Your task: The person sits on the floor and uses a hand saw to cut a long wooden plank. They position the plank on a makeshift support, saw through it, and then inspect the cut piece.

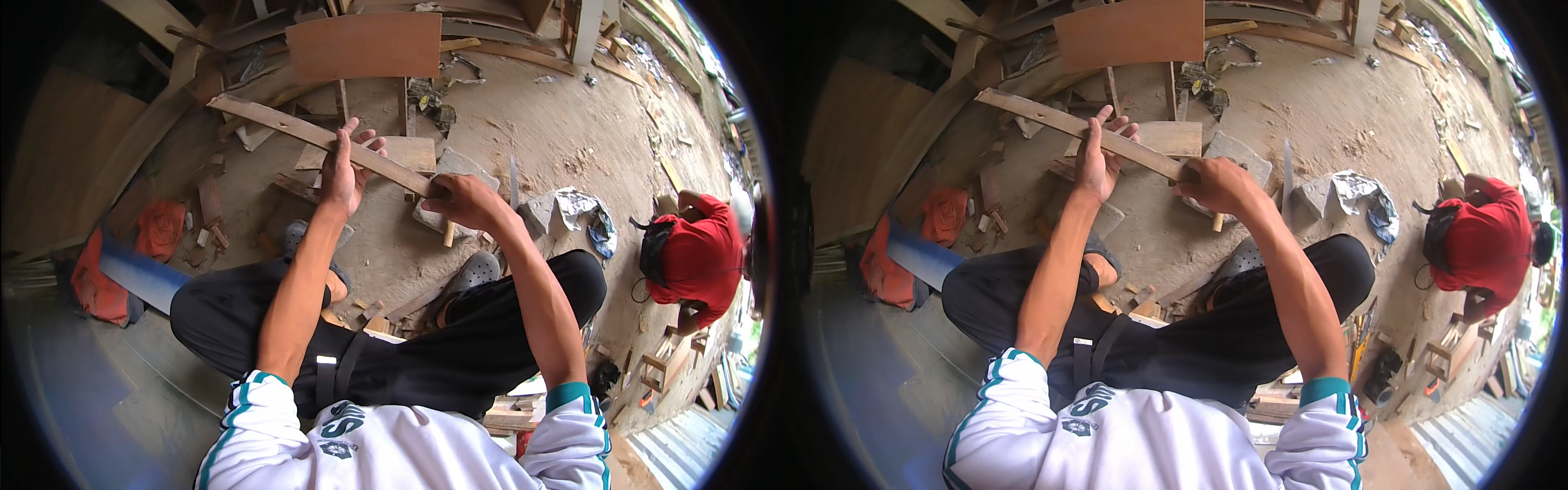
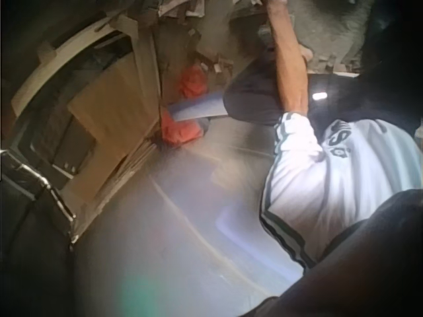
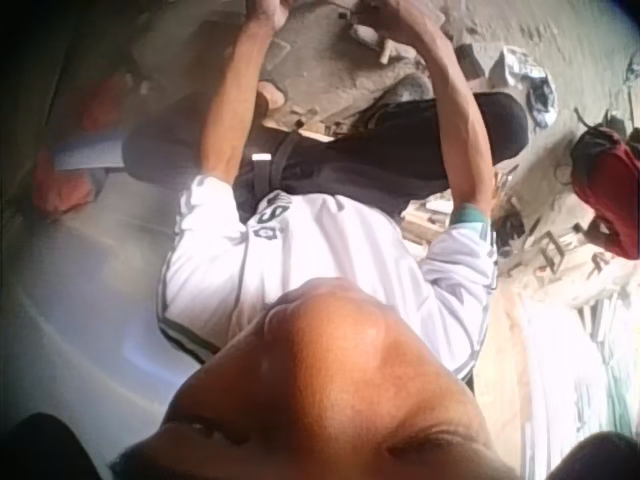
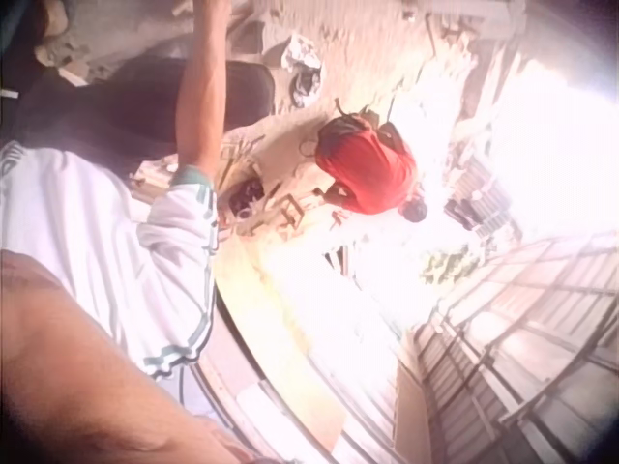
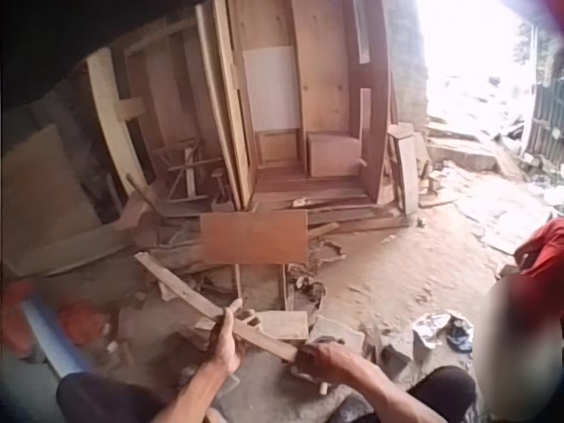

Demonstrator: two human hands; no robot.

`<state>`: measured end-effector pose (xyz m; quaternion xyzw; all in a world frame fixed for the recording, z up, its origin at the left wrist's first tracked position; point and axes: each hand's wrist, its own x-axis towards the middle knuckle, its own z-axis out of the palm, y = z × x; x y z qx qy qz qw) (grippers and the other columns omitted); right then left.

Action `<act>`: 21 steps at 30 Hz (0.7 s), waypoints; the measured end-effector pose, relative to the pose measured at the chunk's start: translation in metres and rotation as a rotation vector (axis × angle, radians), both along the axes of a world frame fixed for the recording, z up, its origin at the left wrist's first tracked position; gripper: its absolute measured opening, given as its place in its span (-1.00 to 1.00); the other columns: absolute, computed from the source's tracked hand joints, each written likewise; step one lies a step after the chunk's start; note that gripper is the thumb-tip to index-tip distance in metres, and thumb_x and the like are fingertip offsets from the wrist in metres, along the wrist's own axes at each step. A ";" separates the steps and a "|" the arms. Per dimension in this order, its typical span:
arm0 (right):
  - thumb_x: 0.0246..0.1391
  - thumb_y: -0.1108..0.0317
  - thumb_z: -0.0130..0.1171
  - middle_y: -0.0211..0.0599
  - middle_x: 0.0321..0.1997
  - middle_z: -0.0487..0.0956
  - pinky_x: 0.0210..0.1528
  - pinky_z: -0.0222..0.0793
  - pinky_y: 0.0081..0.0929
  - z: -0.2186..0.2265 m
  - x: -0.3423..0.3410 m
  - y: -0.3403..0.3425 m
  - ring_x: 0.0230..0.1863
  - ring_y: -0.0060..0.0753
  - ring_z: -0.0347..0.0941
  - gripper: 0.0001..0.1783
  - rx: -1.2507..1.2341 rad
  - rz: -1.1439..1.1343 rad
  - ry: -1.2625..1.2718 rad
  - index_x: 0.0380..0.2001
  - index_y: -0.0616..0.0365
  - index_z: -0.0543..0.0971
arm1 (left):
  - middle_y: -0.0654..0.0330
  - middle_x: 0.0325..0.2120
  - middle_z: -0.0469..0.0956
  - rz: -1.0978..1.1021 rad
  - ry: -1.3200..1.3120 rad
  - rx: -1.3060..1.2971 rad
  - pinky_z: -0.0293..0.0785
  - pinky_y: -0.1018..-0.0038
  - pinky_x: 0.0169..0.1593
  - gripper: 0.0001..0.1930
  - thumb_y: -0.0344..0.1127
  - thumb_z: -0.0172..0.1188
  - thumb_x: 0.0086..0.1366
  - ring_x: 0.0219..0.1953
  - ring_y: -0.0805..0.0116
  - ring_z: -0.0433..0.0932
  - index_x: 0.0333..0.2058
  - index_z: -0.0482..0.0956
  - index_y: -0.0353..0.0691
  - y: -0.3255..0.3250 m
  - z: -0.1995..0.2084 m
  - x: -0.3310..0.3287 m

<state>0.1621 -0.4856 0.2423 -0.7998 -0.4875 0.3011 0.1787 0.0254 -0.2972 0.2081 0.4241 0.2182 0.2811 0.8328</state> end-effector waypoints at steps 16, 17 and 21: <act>-0.03 0.01 0.31 0.02 -0.25 0.62 -0.14 0.43 -0.15 -0.028 -0.013 0.042 -0.15 0.07 0.55 -0.53 0.168 0.132 0.038 -0.21 0.19 0.58 | 0.21 -0.10 0.48 0.220 0.317 0.192 0.62 0.25 -0.08 -0.58 -0.03 0.27 0.26 -0.04 0.35 0.48 -0.06 0.50 -0.21 0.011 0.014 -0.069; -0.03 0.01 0.31 0.01 -0.25 0.62 -0.14 0.43 -0.15 -0.033 -0.012 0.041 -0.15 0.07 0.55 -0.53 0.161 0.126 0.022 -0.21 0.18 0.58 | 0.22 -0.12 0.49 0.224 0.317 0.167 0.62 0.28 -0.09 -0.60 -0.05 0.27 0.26 -0.07 0.37 0.50 -0.08 0.51 -0.21 0.008 0.018 -0.069; 0.00 0.01 0.28 -0.04 -0.24 0.63 -0.14 0.44 -0.15 -0.045 -0.003 0.036 -0.15 0.06 0.55 -0.55 0.146 0.080 -0.022 -0.18 0.14 0.58 | 0.14 -0.16 0.49 0.273 0.311 0.050 0.64 0.30 -0.07 -0.62 -0.13 0.25 0.27 -0.13 0.29 0.55 -0.08 0.47 -0.28 0.014 0.017 -0.066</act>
